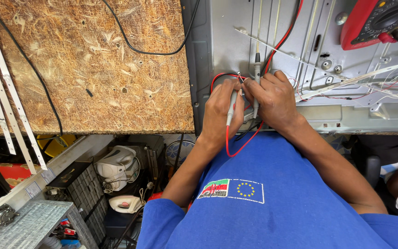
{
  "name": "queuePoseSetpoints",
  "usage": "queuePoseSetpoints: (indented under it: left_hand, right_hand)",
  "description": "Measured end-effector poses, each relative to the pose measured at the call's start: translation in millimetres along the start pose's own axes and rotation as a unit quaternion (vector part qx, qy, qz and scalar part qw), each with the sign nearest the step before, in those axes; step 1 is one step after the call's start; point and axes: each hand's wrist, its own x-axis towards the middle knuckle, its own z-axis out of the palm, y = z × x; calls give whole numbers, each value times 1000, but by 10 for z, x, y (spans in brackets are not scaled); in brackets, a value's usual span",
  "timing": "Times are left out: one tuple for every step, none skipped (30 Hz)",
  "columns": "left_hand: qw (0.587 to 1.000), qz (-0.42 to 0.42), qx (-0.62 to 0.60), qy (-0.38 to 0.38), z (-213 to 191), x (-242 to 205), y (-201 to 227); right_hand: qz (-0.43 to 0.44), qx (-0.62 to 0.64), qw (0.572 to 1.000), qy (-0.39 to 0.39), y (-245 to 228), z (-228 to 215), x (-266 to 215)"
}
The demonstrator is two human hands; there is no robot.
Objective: The person uses a multimeter to test the electrical continuity of LED strips attached to the back of a disassembled television. They connect the multimeter probes to various points on the LED strips and wires, checking for readings on the multimeter display.
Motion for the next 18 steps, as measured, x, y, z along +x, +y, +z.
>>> queuePoseSetpoints:
  left_hand:
    - [1000,12,16,-4,3,0,-7]
    - [999,24,32,-8,7,2,-14]
    - [999,25,32,-9,-3,4,-16]
    - [999,30,33,-11,-10,6,-19]
    - [999,35,34,-12,-17,9,-23]
    - [999,36,33,-14,-27,19,-15]
    - [999,40,32,-16,-37,31,-8]
    - [998,45,31,-18,-45,43,0]
    - [998,46,30,-19,-49,42,-7]
    - [998,45,28,-21,-50,44,-14]
    - [998,43,27,-22,-55,45,-19]
    - [998,45,25,-21,-60,47,-15]
    - [998,44,27,-26,-67,48,-10]
    - [998,43,29,-31,-75,46,-5]
    - [998,45,28,-30,-74,44,-15]
    - [998,45,28,-32,-72,39,-22]
    - [998,45,29,-34,-70,31,-31]
    - [998,45,28,-34,-83,26,-11]
  right_hand:
    - [1,3,1000,2,-11,-15,15]
    - [2,6,1000,4,-20,-31,31]
    - [3,5,1000,5,-16,-23,26]
    - [3,8,1000,7,-12,-15,19]
    - [3,10,1000,9,-7,-7,12]
    - [5,9,1000,10,-8,-5,14]
    - [5,10,1000,12,-8,-4,17]
    - [4,10,1000,15,-8,-3,19]
    - [6,9,1000,15,-12,-12,30]
    - [6,14,1000,15,-13,-23,42]
    - [7,18,1000,15,-16,-33,56]
    - [6,16,1000,16,-17,-74,82]
    - [14,26,999,13,-21,-114,109]
    - [23,35,999,9,-27,-153,134]
    - [22,33,999,10,0,-214,199]
    - [25,29,998,44,22,-278,257]
    - [29,25,996,77,44,-341,314]
    - [29,24,996,77,123,-392,417]
